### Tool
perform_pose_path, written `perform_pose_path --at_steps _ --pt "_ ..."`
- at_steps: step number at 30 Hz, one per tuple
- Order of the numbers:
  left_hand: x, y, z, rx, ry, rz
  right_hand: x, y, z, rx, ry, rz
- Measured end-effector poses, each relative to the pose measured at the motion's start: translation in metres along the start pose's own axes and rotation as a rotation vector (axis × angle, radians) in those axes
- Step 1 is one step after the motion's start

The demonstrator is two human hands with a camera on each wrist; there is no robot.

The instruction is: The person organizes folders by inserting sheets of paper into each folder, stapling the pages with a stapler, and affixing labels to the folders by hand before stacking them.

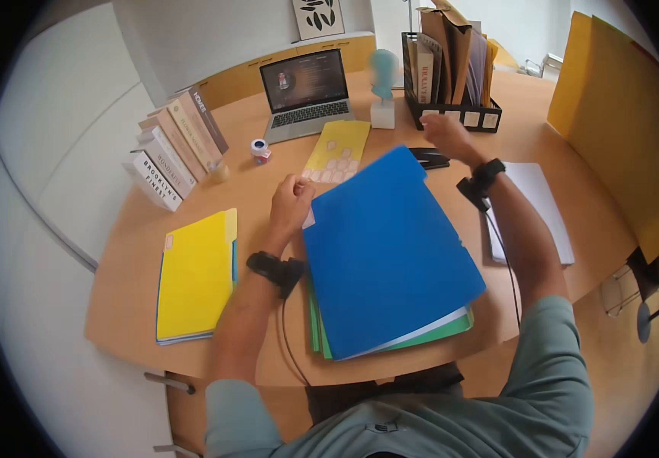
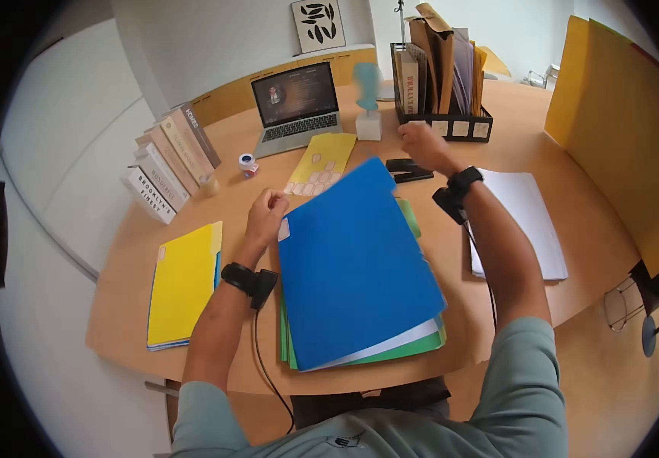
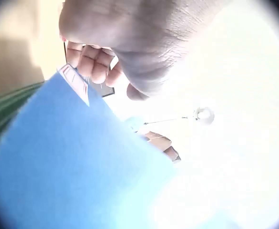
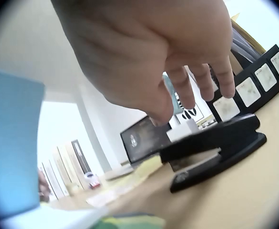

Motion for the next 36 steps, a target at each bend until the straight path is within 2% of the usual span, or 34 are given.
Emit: perform_pose_path --at_steps 1,2,4,6,8,9,11,14,17,18,21,24,27,30,33,36 --pt "-0.004 -0.001 0.008 0.06 -0.015 0.029 -0.002 -0.02 0.021 0.177 0.03 -0.029" --pt "-0.009 -0.001 0.016 0.119 -0.029 0.058 -0.008 -0.032 0.046 0.192 0.0 -0.046" --pt "-0.022 0.0 0.019 0.165 -0.062 0.131 -0.002 -0.025 0.061 0.167 0.002 0.074" --pt "-0.034 0.001 0.014 0.136 -0.102 0.219 0.0 -0.015 0.078 0.175 -0.029 0.159" --pt "-0.031 0.015 0.033 -0.003 -0.069 0.254 -0.004 0.007 0.11 0.22 -0.099 0.216" --pt "-0.029 0.02 0.044 -0.071 -0.053 0.266 -0.004 0.02 0.122 0.173 -0.107 0.234" --pt "-0.03 0.02 0.038 -0.132 -0.051 0.284 -0.003 0.047 0.138 0.083 -0.125 0.265" --pt "-0.035 0.016 0.027 -0.229 -0.057 0.307 0.012 0.103 0.124 -0.05 -0.172 0.364" --pt "-0.037 0.017 0.032 -0.313 -0.038 0.286 0.028 0.147 0.1 -0.123 -0.216 0.368" --pt "-0.038 0.019 0.036 -0.337 -0.029 0.275 0.032 0.157 0.092 -0.084 -0.179 0.403" --pt "-0.042 0.011 0.029 -0.333 -0.061 0.204 0.04 0.172 0.086 -0.061 -0.122 0.415" --pt "-0.043 0.005 0.027 -0.287 -0.099 0.162 0.039 0.185 0.081 -0.027 -0.022 0.503" --pt "-0.043 0.006 0.028 -0.326 -0.12 0.124 0.044 0.209 0.061 -0.003 -0.086 0.518" --pt "-0.043 0.004 0.026 -0.251 -0.145 0.116 0.055 0.224 0.044 -0.023 -0.071 0.601" --pt "-0.043 0.003 0.024 -0.284 -0.155 0.111 0.055 0.223 0.049 -0.047 -0.136 0.608" --pt "-0.043 0.003 0.026 -0.352 -0.172 0.081 0.042 0.207 0.066 0.059 0.016 0.686"
Point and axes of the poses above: each hand's wrist, its own x-axis towards the middle knuckle, its own y-axis out of the palm, z = x × y, the point moved 8 cm from there along x, towards the middle knuckle, and after that the axes turned 5 degrees about x, right-handed, at the moved point
